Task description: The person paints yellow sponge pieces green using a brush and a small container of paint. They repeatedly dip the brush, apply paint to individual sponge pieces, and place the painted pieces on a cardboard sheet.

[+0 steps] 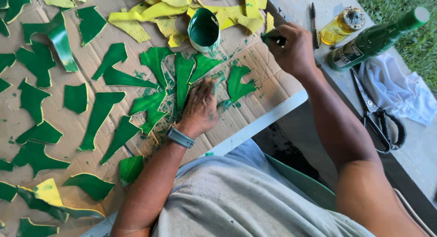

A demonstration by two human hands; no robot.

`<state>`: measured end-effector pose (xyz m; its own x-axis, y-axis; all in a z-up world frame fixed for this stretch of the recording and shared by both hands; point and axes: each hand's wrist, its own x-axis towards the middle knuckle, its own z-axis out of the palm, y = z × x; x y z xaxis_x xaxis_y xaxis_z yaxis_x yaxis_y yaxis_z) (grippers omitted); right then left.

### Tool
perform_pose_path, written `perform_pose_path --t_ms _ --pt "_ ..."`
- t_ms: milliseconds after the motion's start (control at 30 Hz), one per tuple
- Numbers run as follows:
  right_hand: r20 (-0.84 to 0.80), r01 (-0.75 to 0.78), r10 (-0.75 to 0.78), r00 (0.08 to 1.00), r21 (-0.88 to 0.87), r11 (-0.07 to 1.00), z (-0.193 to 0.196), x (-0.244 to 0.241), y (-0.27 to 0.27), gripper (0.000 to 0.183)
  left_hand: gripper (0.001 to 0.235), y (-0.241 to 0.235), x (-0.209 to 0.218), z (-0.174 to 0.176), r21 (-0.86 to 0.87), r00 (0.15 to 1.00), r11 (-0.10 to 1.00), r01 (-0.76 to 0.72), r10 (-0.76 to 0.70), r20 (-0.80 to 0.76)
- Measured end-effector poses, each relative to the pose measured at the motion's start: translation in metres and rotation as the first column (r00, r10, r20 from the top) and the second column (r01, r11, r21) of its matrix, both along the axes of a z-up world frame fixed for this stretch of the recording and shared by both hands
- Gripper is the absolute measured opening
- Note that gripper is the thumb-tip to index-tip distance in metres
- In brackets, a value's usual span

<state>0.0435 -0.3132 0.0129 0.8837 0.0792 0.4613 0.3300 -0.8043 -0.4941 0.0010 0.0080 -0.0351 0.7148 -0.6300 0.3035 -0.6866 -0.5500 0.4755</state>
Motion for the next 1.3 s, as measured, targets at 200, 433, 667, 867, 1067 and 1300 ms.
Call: perform_pose_path --t_ms 200,433,667,867,1067,1300 --pt "-0.124 -0.076 0.084 0.989 0.065 0.995 0.026 -0.055 0.015 0.013 0.071 -0.008 -0.002 0.031 0.041 0.984 0.997 -0.063 0.069 -0.163" --pt "-0.084 -0.375 0.371 0.925 -0.049 0.926 0.006 -0.064 0.073 0.019 0.07 -0.013 -0.002 0.028 0.06 0.988 0.992 -0.111 0.117 -0.105" --pt "-0.049 0.064 -0.067 0.997 -0.063 0.996 0.017 -0.02 -0.007 0.012 0.071 -0.015 -0.005 0.031 -0.015 0.983 0.985 -0.174 0.172 -0.07" --pt "-0.161 0.052 -0.036 0.986 0.095 0.994 0.014 -0.047 -0.003 0.015 0.052 -0.027 -0.014 0.039 0.032 0.977 0.977 -0.21 0.209 0.04" --pt "-0.122 0.031 -0.012 0.993 0.149 0.988 0.021 -0.044 0.007 0.016 0.029 -0.043 0.001 0.029 0.036 0.978 0.987 -0.155 0.149 0.147" --pt "-0.117 0.033 -0.007 0.993 0.223 0.974 0.014 -0.048 0.007 0.016 0.021 -0.058 0.029 0.031 0.008 0.956 0.983 -0.182 0.175 0.236"
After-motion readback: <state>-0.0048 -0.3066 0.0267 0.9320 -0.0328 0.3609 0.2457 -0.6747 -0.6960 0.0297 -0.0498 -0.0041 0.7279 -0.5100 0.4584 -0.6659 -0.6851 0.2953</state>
